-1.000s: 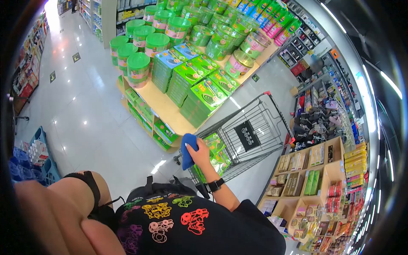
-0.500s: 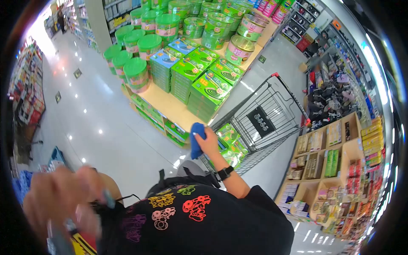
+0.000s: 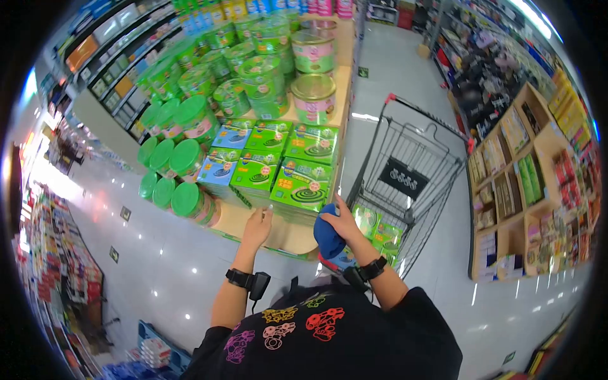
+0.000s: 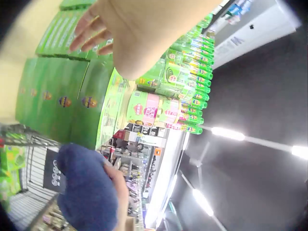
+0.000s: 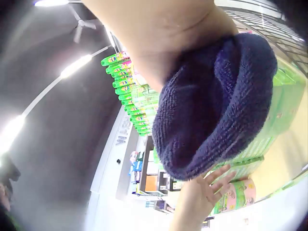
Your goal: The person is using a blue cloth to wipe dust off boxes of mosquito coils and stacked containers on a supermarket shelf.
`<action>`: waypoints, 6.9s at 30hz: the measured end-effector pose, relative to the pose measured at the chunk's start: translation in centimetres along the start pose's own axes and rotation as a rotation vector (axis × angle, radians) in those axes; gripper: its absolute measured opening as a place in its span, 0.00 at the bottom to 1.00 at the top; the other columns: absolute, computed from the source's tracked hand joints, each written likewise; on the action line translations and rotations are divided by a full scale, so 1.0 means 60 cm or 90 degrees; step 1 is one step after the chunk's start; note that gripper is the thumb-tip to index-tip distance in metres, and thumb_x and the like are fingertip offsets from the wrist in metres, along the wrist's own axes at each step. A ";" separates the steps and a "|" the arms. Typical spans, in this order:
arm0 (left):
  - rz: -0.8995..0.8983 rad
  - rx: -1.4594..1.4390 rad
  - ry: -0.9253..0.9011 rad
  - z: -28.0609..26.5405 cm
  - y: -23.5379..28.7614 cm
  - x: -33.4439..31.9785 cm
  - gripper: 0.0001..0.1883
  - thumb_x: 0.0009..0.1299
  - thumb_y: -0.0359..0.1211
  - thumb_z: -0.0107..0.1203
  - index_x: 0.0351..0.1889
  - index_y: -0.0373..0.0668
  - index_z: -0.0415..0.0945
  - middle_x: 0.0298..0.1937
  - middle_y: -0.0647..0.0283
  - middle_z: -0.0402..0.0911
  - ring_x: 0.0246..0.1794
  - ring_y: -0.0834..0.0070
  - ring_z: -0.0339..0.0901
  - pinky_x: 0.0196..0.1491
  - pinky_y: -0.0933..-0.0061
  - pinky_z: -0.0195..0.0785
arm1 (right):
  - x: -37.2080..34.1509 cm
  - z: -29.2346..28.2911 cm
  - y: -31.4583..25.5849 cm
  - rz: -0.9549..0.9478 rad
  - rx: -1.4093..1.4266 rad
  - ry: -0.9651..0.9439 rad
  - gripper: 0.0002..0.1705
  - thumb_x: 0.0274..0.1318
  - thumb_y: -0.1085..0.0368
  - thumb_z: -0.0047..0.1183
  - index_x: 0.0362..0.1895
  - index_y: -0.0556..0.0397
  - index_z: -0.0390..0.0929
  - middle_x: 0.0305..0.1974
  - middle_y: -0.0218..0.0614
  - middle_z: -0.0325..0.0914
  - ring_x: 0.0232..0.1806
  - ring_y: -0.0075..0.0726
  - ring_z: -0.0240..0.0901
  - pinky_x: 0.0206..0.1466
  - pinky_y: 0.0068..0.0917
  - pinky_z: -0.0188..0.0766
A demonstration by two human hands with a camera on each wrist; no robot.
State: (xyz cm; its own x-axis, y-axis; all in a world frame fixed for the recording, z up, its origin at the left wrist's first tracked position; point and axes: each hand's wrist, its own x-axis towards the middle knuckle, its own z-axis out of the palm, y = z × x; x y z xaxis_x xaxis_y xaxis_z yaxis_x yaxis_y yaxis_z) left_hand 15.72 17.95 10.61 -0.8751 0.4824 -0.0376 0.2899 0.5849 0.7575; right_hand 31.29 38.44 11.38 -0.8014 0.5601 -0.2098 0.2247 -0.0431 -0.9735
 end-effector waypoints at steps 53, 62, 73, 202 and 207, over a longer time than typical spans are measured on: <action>0.216 -0.743 -0.308 -0.177 0.087 -0.018 0.27 0.57 0.21 0.57 0.55 0.36 0.60 0.49 0.61 0.70 0.49 0.74 0.69 0.52 0.74 0.62 | -0.271 0.143 -0.148 -0.398 0.249 0.546 0.35 0.41 0.73 0.59 0.55 0.53 0.57 0.49 0.42 0.66 0.49 0.34 0.67 0.48 0.29 0.71; 0.417 -0.456 -0.236 -0.212 0.078 -0.100 0.27 0.49 0.27 0.63 0.47 0.35 0.65 0.38 0.60 0.74 0.38 0.74 0.72 0.44 0.75 0.65 | -0.289 0.304 -0.268 -0.656 -0.356 0.679 0.31 0.32 0.67 0.67 0.45 0.52 0.68 0.42 0.43 0.69 0.43 0.43 0.70 0.43 0.33 0.69; 0.745 -0.389 -0.012 -0.243 0.043 -0.105 0.26 0.47 0.30 0.63 0.45 0.35 0.69 0.41 0.51 0.78 0.40 0.63 0.77 0.43 0.70 0.69 | -0.362 0.272 -0.281 -0.579 -0.321 0.742 0.22 0.31 0.72 0.58 0.40 0.52 0.73 0.46 0.44 0.70 0.44 0.50 0.69 0.48 0.39 0.67; -0.118 -1.044 -0.780 -0.179 -0.007 -0.129 0.24 0.68 0.34 0.41 0.62 0.45 0.53 0.59 0.57 0.64 0.59 0.64 0.63 0.60 0.62 0.59 | -0.393 0.297 -0.115 -0.093 0.443 0.276 0.21 0.58 0.60 0.49 0.49 0.63 0.66 0.43 0.38 0.74 0.40 0.27 0.74 0.42 0.24 0.72; 0.094 -0.942 -0.608 -0.203 0.028 -0.140 0.24 0.66 0.29 0.43 0.61 0.43 0.53 0.58 0.58 0.64 0.59 0.66 0.63 0.60 0.61 0.58 | -0.397 0.287 -0.090 -0.098 0.485 0.286 0.21 0.58 0.60 0.48 0.49 0.64 0.65 0.43 0.39 0.74 0.42 0.29 0.74 0.44 0.26 0.72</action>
State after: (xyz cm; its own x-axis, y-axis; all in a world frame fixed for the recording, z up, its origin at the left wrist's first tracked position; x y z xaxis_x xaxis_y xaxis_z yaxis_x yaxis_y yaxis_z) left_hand 18.87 6.93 20.12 -0.2082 0.9655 0.1566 -0.6960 -0.2587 0.6698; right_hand 39.62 11.10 20.08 -0.4638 0.8690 -0.1723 -0.4244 -0.3887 -0.8178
